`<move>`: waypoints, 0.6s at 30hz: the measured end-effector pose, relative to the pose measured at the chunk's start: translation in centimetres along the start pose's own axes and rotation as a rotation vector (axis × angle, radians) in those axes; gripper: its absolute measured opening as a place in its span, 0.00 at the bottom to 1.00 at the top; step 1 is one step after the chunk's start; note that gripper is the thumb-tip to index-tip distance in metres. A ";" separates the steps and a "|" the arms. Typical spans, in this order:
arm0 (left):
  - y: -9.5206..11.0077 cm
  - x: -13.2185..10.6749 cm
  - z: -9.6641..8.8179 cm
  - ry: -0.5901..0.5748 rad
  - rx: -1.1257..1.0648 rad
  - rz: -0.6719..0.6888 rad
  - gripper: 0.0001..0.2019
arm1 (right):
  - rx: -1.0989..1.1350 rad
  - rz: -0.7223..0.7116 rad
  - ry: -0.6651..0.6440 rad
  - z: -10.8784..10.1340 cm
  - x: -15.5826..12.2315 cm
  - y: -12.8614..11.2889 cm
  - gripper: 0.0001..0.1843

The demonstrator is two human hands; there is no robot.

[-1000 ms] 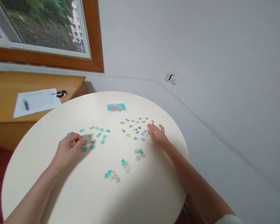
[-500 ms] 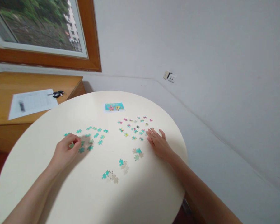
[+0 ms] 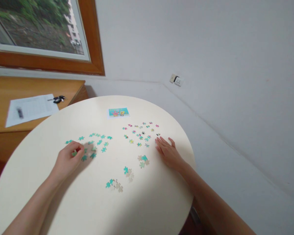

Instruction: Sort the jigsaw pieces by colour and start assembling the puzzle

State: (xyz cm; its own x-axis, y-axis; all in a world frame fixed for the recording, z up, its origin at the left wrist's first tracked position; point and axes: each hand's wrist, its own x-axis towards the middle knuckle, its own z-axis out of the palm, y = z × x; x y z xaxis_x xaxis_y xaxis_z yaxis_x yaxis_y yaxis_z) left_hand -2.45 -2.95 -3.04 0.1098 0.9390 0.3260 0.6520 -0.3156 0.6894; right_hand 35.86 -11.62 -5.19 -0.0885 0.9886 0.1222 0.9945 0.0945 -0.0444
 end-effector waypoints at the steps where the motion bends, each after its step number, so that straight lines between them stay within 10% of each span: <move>1: -0.1 0.0 0.1 0.004 0.003 0.001 0.08 | 0.000 -0.002 0.005 0.0 0.2 -0.2 0.27; 18: 0.6 0.0 -0.2 0.016 0.010 -0.005 0.07 | 0.057 -0.194 0.034 0.5 0.0 -3.0 0.24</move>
State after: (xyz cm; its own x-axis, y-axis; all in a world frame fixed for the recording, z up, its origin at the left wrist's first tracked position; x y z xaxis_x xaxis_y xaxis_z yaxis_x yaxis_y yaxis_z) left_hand -2.27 -3.15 -2.50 0.0943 0.9382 0.3331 0.6599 -0.3095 0.6847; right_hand 32.90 -11.83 -5.52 -0.2756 0.9467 0.1668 0.9541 0.2905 -0.0725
